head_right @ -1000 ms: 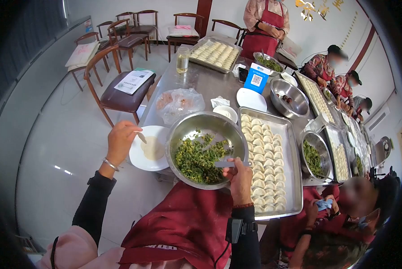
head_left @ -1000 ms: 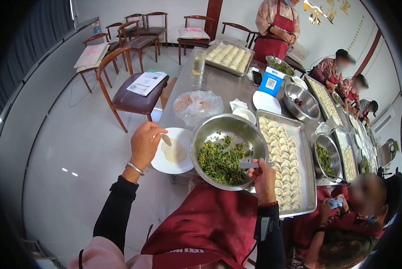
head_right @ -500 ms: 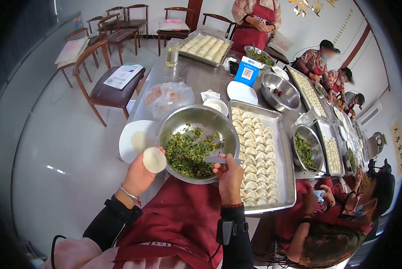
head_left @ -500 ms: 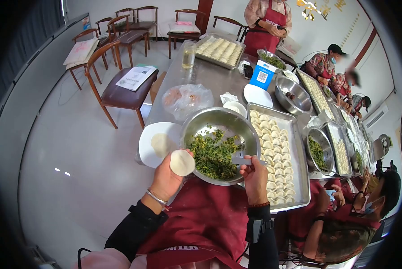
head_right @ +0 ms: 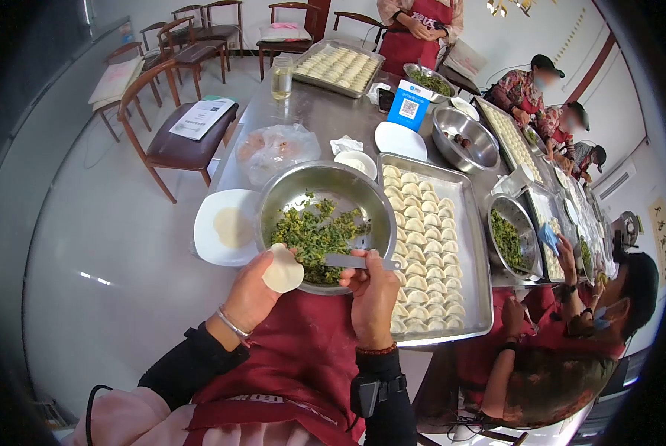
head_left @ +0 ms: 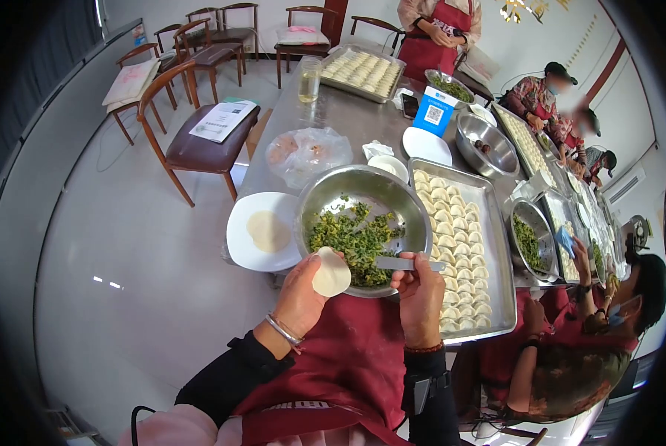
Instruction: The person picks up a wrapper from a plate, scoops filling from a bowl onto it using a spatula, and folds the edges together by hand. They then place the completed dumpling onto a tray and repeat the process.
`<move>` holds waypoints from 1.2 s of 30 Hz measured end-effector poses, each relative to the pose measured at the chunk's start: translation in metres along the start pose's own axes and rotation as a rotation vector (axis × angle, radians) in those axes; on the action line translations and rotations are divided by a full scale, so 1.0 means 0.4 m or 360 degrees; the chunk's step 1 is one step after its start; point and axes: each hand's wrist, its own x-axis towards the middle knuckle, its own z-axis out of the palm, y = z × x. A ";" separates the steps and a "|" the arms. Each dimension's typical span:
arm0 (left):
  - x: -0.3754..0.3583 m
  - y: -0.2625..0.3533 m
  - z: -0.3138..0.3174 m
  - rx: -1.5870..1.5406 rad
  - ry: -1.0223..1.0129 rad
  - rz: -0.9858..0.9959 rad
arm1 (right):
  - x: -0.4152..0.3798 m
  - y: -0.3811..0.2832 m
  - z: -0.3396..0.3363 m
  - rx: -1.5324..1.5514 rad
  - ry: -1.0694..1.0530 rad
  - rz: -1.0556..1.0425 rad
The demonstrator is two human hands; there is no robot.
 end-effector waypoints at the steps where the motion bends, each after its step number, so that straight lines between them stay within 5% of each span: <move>1: 0.005 -0.009 -0.004 -0.0038 0.0056 -0.0021 | 0.000 0.006 0.000 -0.0014 -0.0018 -0.0013; 8: 0.017 -0.010 0.032 -0.0162 0.0084 -0.0182 | -0.034 0.044 0.025 -0.0255 0.0003 -0.0229; 12: 0.026 -0.011 0.036 -0.0174 0.0098 -0.0143 | -0.061 0.081 -0.001 -0.0805 -0.0330 -0.0774; 14: 0.025 -0.004 0.038 -0.0101 0.0123 -0.0211 | -0.077 0.079 -0.002 -0.1645 -0.0732 -0.1566; 23: 0.000 -0.008 0.039 -0.0105 0.0222 -0.0196 | -0.122 0.049 -0.019 -0.1730 -0.0985 -0.1498; 29: -0.038 0.012 0.061 -0.0142 0.0051 -0.0173 | -0.143 0.015 -0.014 -0.0610 -0.0441 -0.0721; 36: -0.047 0.016 0.069 -0.0135 0.0034 -0.0162 | -0.135 0.039 -0.047 -0.1149 -0.0619 -0.0940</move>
